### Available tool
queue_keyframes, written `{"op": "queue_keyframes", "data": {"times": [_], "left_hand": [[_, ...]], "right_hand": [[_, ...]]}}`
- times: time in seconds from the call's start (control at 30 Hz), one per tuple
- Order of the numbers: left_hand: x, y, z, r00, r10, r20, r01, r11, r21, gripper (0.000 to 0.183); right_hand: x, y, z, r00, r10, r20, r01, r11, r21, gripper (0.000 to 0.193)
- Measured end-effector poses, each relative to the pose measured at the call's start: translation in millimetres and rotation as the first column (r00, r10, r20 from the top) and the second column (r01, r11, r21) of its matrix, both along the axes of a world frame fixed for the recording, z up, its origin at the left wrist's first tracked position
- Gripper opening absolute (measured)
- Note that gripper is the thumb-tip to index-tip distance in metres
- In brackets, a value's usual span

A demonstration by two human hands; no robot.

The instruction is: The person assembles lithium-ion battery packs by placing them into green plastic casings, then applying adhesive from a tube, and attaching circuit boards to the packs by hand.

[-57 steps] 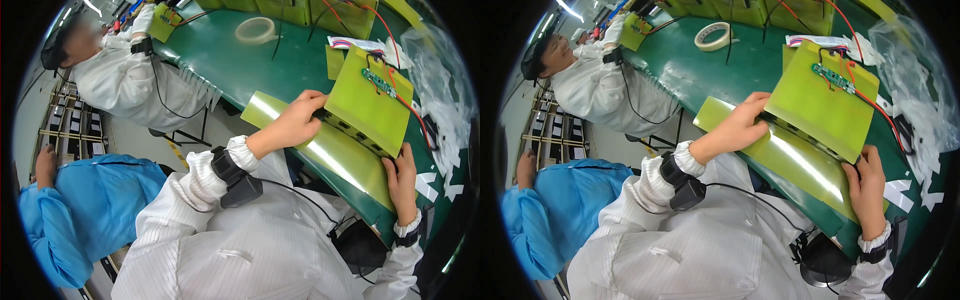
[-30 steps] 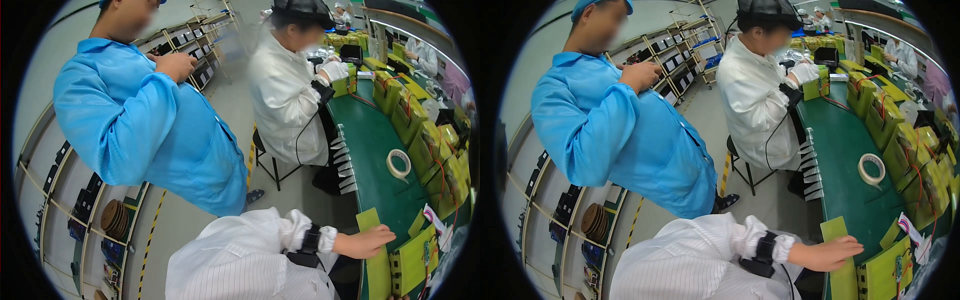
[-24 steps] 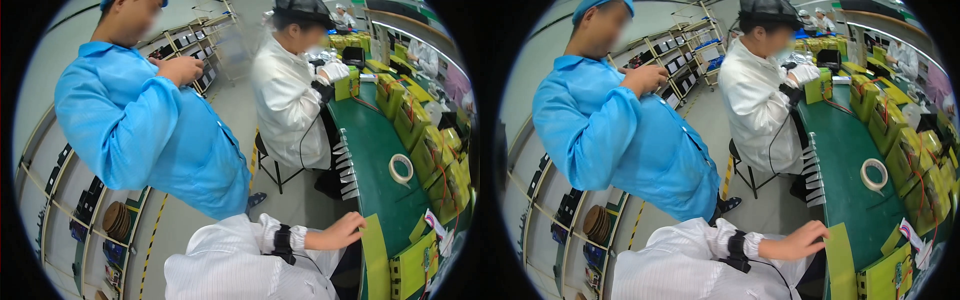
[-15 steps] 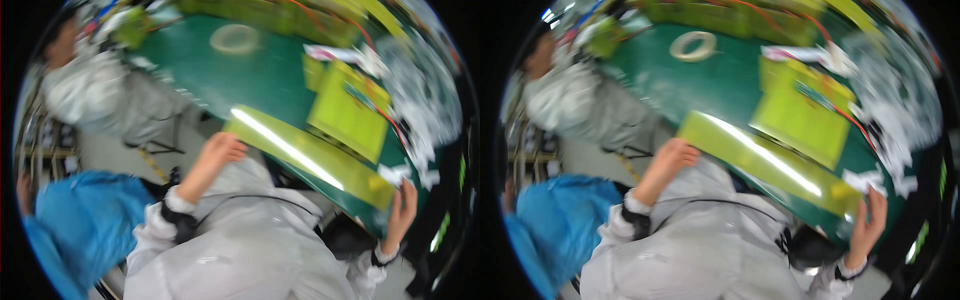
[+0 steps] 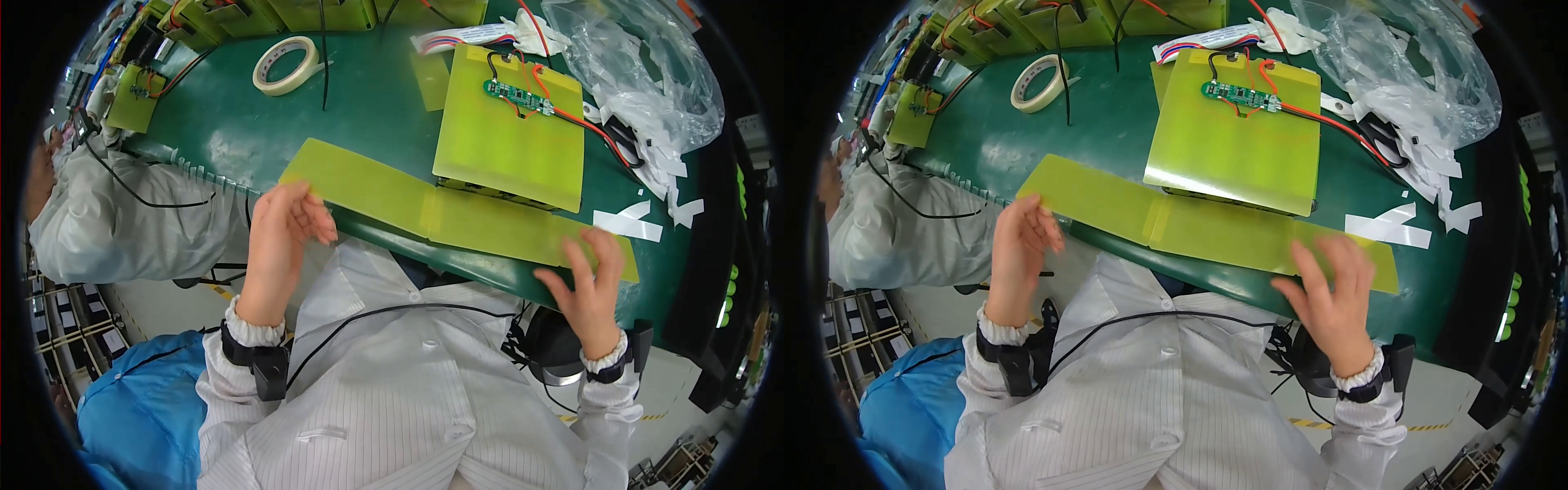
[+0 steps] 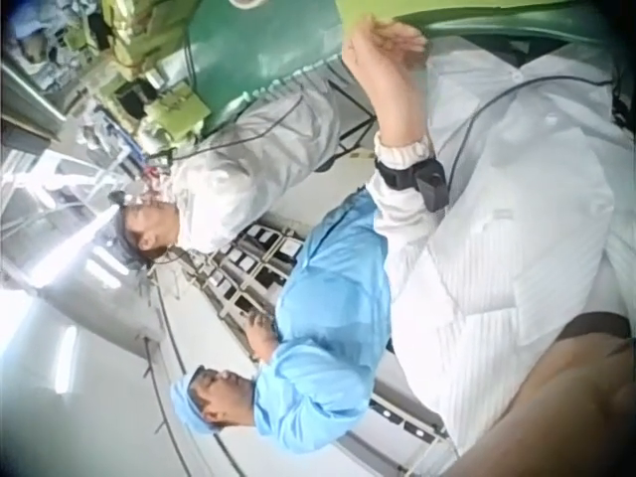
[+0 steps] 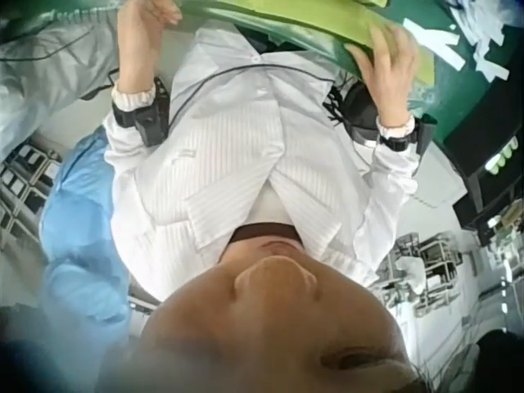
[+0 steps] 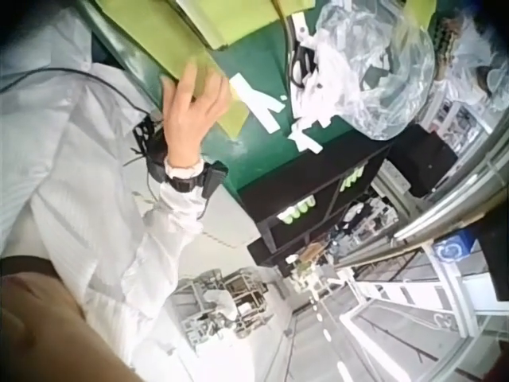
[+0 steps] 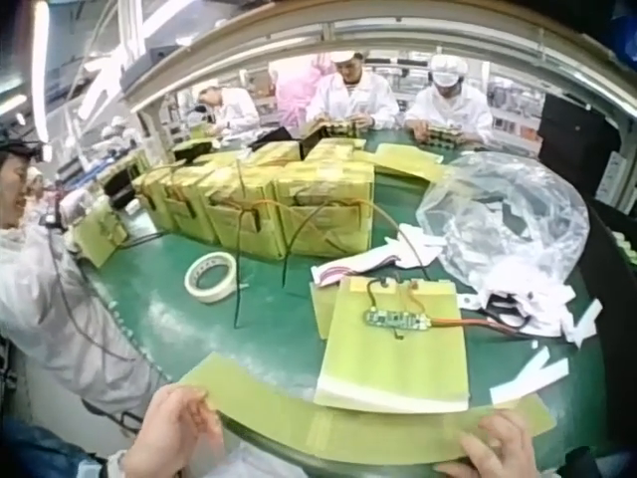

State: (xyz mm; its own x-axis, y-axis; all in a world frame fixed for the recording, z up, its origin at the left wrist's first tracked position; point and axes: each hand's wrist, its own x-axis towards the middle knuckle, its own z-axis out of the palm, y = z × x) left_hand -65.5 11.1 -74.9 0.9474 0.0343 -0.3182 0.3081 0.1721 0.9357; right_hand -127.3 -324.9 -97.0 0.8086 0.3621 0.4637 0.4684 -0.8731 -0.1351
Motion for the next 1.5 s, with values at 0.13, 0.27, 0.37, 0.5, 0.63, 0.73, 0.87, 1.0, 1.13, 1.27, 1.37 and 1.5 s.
{"op": "queue_keyframes", "data": {"times": [0.13,0.27,0.37,0.5,0.63,0.73,0.87,1.0,1.13,1.27,1.37,1.5], "left_hand": [[26,-1,9,1.0,-0.019,-0.001,0.019,1.0,0.014,0.026],[66,-9,15,0.995,-0.103,0.006,0.101,0.986,0.131,0.028],[86,-21,3,0.973,-0.205,0.11,0.193,0.975,0.108,0.031],[65,-37,-9,0.915,-0.279,0.292,0.251,0.959,0.129,0.038],[32,-51,-29,0.757,-0.347,0.553,0.112,0.904,0.413,0.06],[32,-66,-38,0.685,-0.399,0.609,0.061,0.865,0.498,0.069],[43,-75,-42,0.712,-0.331,0.619,0.029,0.895,0.445,0.066],[44,-78,-44,0.688,-0.362,0.629,0.069,0.896,0.439,0.059],[49,-78,-45,0.655,-0.405,0.638,0.127,0.891,0.436,0.056],[50,-78,-42,0.631,-0.434,0.643,0.133,0.877,0.462,0.054],[51,-77,-41,0.621,-0.439,0.65,0.147,0.879,0.453,0.053],[53,-79,-38,0.601,-0.436,0.67,0.137,0.882,0.451,0.052]], "right_hand": [[29,6,18,0.997,-0.03,0.074,0.032,0.999,-0.026,0.06],[49,11,29,0.999,-0.028,0.041,0.03,0.999,-0.033,0.059],[55,14,27,0.998,-0.05,-0.03,0.051,0.998,0.025,0.054],[53,14,24,0.987,-0.142,-0.074,0.15,0.982,0.119,0.054],[53,15,29,0.983,-0.169,-0.065,0.175,0.981,0.089,0.056],[57,10,33,0.98,-0.188,-0.071,0.193,0.977,0.086,0.058],[56,6,36,0.958,-0.145,-0.247,0.188,0.968,0.164,0.065],[55,7,34,0.933,-0.149,-0.326,0.247,0.927,0.282,0.063],[56,8,36,0.957,-0.101,-0.273,0.178,0.945,0.274,0.055],[60,7,37,0.987,-0.055,-0.152,0.079,0.985,0.152,0.046],[60,9,37,0.986,-0.049,-0.158,0.071,0.988,0.137,0.043],[61,11,39,0.986,-0.039,-0.162,0.06,0.991,0.121,0.042]]}}
